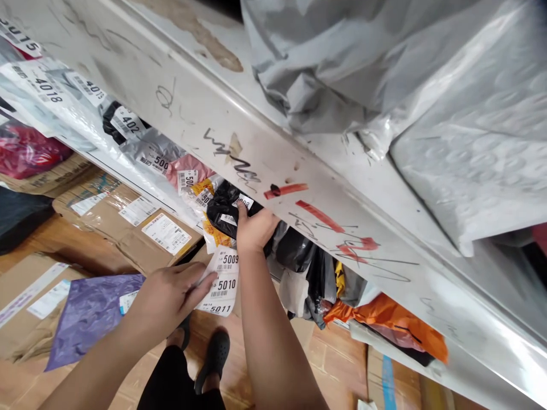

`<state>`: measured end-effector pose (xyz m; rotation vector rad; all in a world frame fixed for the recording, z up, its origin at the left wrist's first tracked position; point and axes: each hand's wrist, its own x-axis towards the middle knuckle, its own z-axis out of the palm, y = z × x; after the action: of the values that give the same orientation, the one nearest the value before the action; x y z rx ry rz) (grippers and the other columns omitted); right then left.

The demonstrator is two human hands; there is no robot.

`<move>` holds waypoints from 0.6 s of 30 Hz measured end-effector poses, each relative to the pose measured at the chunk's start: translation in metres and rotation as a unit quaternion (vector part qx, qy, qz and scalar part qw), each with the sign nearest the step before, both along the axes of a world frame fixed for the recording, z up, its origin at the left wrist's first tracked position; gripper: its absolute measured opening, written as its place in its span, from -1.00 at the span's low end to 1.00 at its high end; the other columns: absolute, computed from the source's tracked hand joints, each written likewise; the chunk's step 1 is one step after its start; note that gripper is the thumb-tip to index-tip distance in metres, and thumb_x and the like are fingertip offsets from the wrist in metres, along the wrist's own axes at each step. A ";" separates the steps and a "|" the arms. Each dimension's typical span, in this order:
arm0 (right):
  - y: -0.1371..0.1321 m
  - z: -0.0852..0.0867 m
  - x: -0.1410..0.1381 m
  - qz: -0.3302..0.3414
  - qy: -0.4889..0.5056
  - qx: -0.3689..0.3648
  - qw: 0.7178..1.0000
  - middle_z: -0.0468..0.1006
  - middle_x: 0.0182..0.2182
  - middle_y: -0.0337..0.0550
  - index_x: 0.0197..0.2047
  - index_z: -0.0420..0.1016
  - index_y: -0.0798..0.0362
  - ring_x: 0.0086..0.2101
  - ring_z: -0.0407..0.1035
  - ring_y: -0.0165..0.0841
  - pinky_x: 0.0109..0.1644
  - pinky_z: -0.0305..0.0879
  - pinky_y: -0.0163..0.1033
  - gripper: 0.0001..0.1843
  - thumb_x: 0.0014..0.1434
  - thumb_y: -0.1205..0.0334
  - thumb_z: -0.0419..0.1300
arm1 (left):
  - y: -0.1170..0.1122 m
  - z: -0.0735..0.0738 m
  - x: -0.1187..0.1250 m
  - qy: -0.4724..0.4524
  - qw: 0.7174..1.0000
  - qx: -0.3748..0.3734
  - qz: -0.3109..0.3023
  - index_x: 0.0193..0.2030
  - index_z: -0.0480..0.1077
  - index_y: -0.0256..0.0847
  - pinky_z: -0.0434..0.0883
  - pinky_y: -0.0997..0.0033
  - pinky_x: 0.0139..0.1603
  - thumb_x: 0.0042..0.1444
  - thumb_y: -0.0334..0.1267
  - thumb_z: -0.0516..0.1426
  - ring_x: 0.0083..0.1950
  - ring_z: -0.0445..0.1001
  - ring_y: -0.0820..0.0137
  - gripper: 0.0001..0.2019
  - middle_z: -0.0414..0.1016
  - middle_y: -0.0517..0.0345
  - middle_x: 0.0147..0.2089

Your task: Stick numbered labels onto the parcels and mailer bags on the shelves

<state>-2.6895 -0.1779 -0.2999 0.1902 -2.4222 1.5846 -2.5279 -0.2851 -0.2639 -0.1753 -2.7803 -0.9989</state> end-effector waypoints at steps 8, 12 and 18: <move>0.033 0.024 0.050 0.067 -0.100 -0.156 0.980 0.62 -0.18 -0.01 -0.16 0.56 0.07 -0.12 0.48 -0.23 -0.02 0.42 -0.06 -0.59 0.23 -0.06 0.05 | 0.002 -0.001 -0.005 -0.021 0.988 0.152 -0.004 -0.46 0.32 -0.18 0.28 0.51 -0.40 0.31 -0.23 0.01 -0.42 0.36 0.47 -0.70 0.29 0.22 -0.44; 0.048 0.022 0.076 0.038 -0.192 -0.280 0.940 0.63 -0.29 -0.14 -0.23 0.53 0.05 -0.29 0.50 -0.32 -0.09 0.46 -0.14 -0.70 0.11 -0.01 0.26 | 0.007 0.007 -0.045 -0.053 0.992 0.105 -0.037 -0.32 0.46 -0.18 0.31 0.43 -0.31 0.31 -0.11 0.00 -0.32 0.44 0.40 -0.70 0.45 0.14 -0.26; 0.065 0.017 0.063 -0.151 -0.110 -0.349 0.918 0.61 -0.25 -0.21 -0.13 0.44 0.00 -0.25 0.50 -0.37 0.01 0.42 -0.15 -0.64 0.00 0.10 0.33 | 0.070 0.035 -0.107 -0.147 0.988 -0.020 0.034 -0.21 0.53 -0.22 0.30 0.33 -0.34 0.26 -0.12 0.05 -0.29 0.54 0.19 -0.71 0.58 0.03 -0.35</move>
<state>-2.6263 -0.1131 -0.2834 -0.4854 -1.7357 2.2640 -2.6352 -0.2155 -0.2286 0.0689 -3.0471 -1.0282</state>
